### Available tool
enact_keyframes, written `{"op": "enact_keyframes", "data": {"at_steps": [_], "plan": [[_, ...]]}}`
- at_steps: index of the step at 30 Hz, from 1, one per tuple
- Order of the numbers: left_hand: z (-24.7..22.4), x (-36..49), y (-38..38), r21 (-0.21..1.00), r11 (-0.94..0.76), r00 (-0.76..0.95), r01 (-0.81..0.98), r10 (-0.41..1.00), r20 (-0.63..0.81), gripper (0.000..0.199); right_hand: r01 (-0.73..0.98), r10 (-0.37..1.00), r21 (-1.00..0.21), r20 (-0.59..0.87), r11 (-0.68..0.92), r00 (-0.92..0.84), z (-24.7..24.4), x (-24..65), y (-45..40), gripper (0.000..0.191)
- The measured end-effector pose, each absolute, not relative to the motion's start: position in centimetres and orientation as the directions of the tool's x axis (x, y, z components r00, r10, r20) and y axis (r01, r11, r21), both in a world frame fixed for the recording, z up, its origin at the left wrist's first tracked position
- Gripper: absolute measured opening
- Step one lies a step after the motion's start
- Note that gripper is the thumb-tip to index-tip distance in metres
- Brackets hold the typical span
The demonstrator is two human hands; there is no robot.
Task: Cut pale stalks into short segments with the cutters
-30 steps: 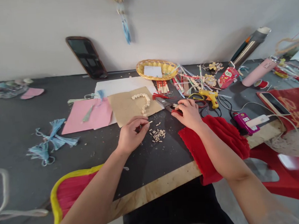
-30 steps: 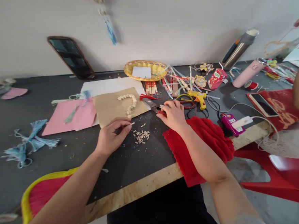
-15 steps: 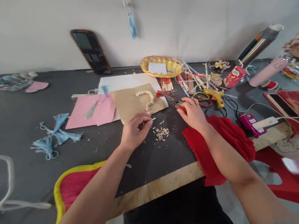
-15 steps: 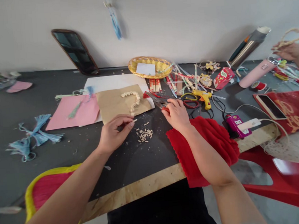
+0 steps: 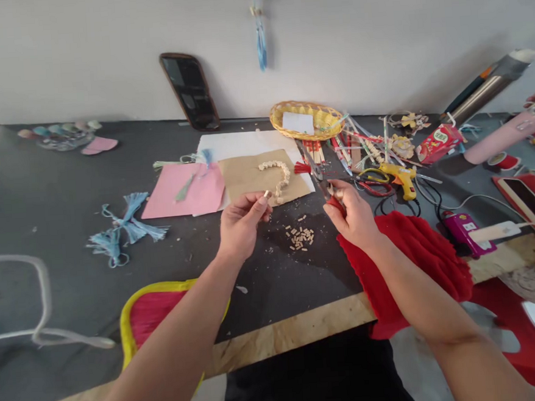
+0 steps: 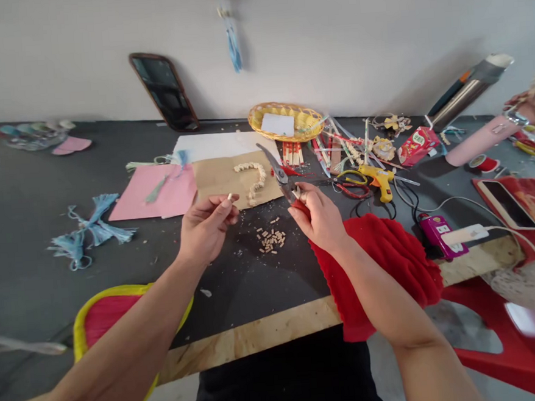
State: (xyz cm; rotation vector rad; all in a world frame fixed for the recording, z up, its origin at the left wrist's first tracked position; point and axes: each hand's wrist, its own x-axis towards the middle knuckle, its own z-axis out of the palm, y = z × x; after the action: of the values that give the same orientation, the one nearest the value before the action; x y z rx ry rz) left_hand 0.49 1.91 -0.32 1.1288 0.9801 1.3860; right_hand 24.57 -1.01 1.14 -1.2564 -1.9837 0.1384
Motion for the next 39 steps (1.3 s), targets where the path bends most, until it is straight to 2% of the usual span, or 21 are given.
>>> {"op": "enact_keyframes", "data": {"at_steps": [7, 14, 19, 26, 39], "plan": [[0.13, 0.36, 1.91, 0.894, -0.016, -0.017, -0.448, 1.000, 0.009, 0.026, 0.729, 0.791, -0.378, 0.492, 0.571, -0.365, 1.05, 24.33, -1.03, 0.013], [0.16, 0.30, 2.16, 0.831, 0.039, -0.038, -0.554, 0.997, -0.073, 0.024, 0.722, 0.760, -0.314, 0.478, 0.616, -0.441, 0.79, 24.09, -0.99, 0.015], [0.29, 0.18, 2.18, 0.824, 0.047, -0.035, -0.564, 0.996, -0.081, 0.024, 0.742, 0.760, -0.283, 0.475, 0.608, -0.442, 0.58, 24.12, -0.83, 0.015], [0.32, 0.17, 2.10, 0.817, 0.084, -0.002, -0.571, 0.995, -0.104, 0.019, 0.700, 0.708, -0.278, 0.543, 0.658, -0.451, 0.87, 24.13, -1.03, 0.015], [0.38, 0.18, 2.15, 0.808, 0.099, 0.004, -0.581, 0.993, -0.118, 0.018, 0.697, 0.704, -0.271, 0.541, 0.664, -0.460, 0.85, 23.96, -1.15, 0.014]]}}
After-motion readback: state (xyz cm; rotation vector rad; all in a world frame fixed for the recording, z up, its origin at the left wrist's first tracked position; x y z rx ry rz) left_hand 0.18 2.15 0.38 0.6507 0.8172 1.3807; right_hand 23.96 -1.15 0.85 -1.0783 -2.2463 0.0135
